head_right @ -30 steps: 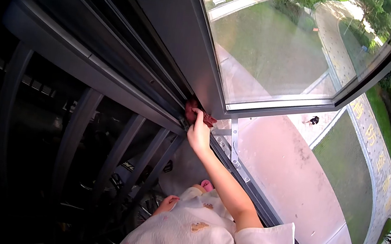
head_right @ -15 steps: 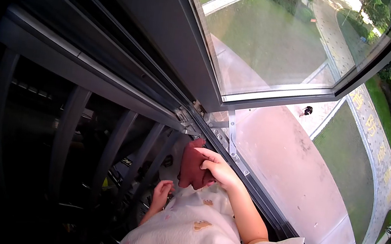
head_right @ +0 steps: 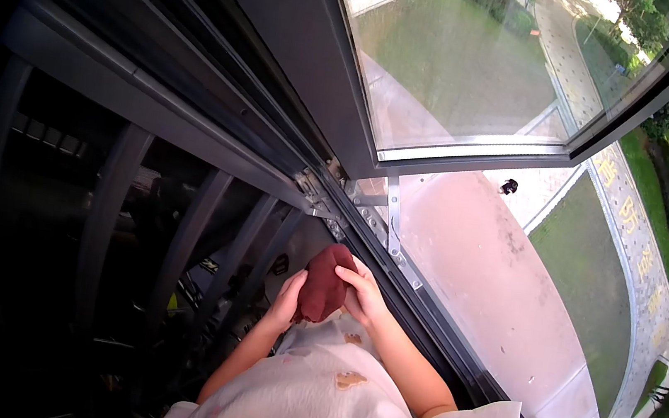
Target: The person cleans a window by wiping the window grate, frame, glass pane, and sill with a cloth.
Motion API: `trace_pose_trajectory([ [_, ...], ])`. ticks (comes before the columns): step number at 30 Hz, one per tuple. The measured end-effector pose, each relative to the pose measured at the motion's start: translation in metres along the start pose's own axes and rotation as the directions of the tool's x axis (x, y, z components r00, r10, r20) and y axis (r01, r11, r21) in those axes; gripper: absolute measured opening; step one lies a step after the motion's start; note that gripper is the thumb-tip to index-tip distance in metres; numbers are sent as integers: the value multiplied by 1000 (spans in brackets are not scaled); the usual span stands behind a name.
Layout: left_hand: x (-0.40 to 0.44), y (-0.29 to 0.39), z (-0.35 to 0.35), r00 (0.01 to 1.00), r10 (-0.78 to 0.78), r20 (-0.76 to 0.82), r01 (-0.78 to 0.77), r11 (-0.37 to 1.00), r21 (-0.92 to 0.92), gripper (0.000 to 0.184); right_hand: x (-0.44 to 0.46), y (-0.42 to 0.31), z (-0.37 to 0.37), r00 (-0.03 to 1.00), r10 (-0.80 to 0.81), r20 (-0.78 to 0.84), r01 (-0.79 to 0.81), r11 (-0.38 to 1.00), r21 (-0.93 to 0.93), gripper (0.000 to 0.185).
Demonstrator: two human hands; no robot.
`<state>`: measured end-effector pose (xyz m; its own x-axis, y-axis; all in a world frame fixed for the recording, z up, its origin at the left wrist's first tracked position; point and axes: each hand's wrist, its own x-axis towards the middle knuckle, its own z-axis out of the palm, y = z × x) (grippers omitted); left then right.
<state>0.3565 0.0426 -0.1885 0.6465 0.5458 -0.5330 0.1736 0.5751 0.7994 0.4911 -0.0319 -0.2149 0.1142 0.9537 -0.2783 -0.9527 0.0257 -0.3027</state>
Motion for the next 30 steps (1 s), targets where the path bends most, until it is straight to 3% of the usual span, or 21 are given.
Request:
trace_pose_trajectory([
  [2,-2,7,7,998,-57,16,57,998,1,40,-2,2,2,998,-12,-55,17,996,88,40],
  [4,-2,8,17,997,61,55,-59,997,-46,36,-1,0,10,1000,-8,-21,11,994,108,42],
  [5,0,6,17,993,116,38,-117,993,20,36,0,-3,17,1000,-9,12,8,991,130,45],
  [7,-1,11,13,992,112,60,-113,994,12,35,4,-13,24,999,-9,47,2,989,150,47],
  [9,-4,14,4,991,109,78,-109,994,4,34,16,-31,27,990,-135,-50,112,940,-322,40],
  [10,-6,11,-3,996,17,85,-23,997,67,34,30,-40,26,971,-238,10,205,809,-550,41],
  [11,-6,8,-8,993,-76,87,64,989,131,33,36,-53,35,931,-356,83,218,356,-909,41],
  [12,-6,0,-13,994,-75,84,63,990,130,33,42,-65,43,886,-411,213,134,-213,-968,41],
  [13,-5,-11,-18,997,-65,41,56,978,202,29,53,-69,44,887,-410,214,135,-213,-968,41],
  [15,-7,-30,-29,997,-72,-6,71,962,262,23,77,-66,48,876,-378,299,-83,-730,-678,42],
  [16,-8,-37,-33,998,-70,-7,70,963,261,23,90,-63,46,876,-376,301,-82,-731,-677,42],
  [19,-15,-48,-38,992,-127,-15,127,958,257,23,126,-45,26,886,-191,422,-42,-940,-339,32],
  [20,-18,-53,-39,992,-127,-17,127,959,255,23,130,-41,25,887,-189,422,-39,-940,-338,32],
  [22,-19,-59,-41,990,-133,-48,140,959,247,22,140,-34,25,950,-162,268,-85,-957,-278,30],
  [26,-20,-69,-43,986,-147,-74,159,970,185,22,146,-45,35,970,-145,197,-54,-912,-406,28],
  [30,-18,-73,-40,990,-137,-25,139,971,197,22,142,-52,43,990,-65,126,-7,-909,-416,31],
])
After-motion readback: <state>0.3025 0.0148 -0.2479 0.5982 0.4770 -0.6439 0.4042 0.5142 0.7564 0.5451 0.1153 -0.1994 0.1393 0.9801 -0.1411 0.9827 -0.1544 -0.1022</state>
